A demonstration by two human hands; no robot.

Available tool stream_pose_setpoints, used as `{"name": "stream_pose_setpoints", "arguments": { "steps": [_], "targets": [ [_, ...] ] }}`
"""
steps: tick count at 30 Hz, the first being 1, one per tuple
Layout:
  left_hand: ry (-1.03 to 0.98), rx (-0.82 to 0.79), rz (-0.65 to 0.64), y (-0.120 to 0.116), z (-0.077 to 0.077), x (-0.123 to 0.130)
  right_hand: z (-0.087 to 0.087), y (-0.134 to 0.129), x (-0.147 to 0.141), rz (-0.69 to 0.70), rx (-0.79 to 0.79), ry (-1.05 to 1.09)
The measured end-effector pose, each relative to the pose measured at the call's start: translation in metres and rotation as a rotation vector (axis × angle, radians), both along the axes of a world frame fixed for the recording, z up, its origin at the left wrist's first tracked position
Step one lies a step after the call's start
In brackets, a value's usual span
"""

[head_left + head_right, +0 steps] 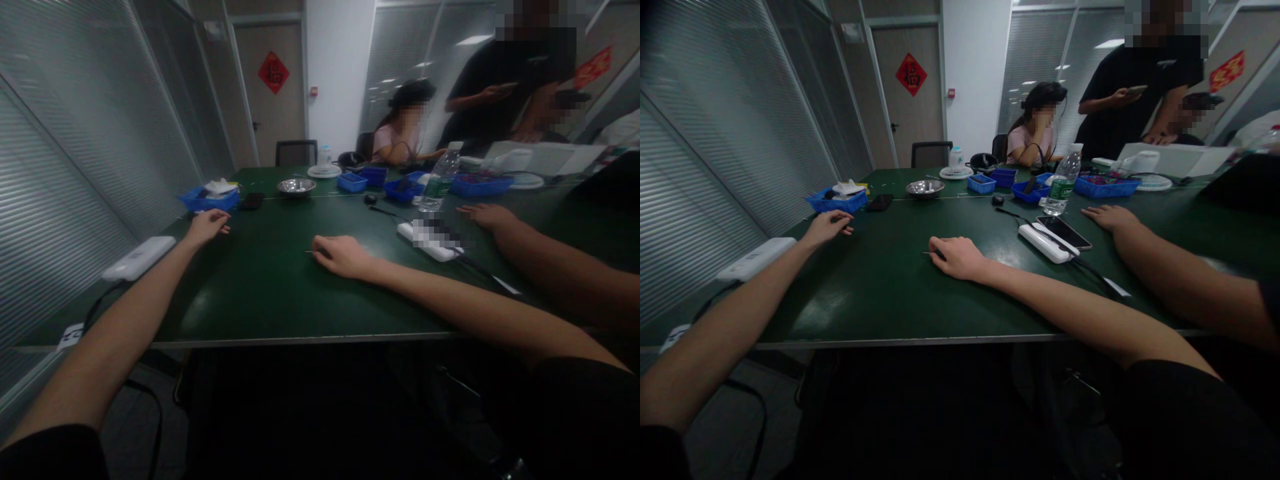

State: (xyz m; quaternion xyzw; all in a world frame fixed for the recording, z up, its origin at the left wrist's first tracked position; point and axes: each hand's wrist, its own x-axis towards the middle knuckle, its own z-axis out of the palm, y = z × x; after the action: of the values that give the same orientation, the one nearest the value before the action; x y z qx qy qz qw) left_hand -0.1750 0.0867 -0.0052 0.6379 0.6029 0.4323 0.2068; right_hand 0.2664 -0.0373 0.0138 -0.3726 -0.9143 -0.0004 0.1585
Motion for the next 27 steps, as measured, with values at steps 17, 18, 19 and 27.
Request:
{"name": "stream_pose_setpoints", "arguments": {
  "steps": [17, 18, 19, 27],
  "targets": [
    [-0.095, -0.041, -0.013, 0.005, -0.006, -0.01, 0.0, 0.001, 0.001, 0.003, 0.004, 0.004],
    [-0.102, -0.04, -0.013, 0.005, -0.006, -0.009, 0.0, 0.001, 0.001, 0.004, -0.002, 0.007],
    [-0.112, -0.039, -0.012, 0.005, -0.006, -0.009, 0.001, 0.0, 0.001, 0.005, -0.009, 0.007],
    [0.09, -0.012, 0.015, 0.006, -0.008, -0.006, 0.001, 0.0, 0.0, 0.0, -0.008, 0.001]
  ]
}}
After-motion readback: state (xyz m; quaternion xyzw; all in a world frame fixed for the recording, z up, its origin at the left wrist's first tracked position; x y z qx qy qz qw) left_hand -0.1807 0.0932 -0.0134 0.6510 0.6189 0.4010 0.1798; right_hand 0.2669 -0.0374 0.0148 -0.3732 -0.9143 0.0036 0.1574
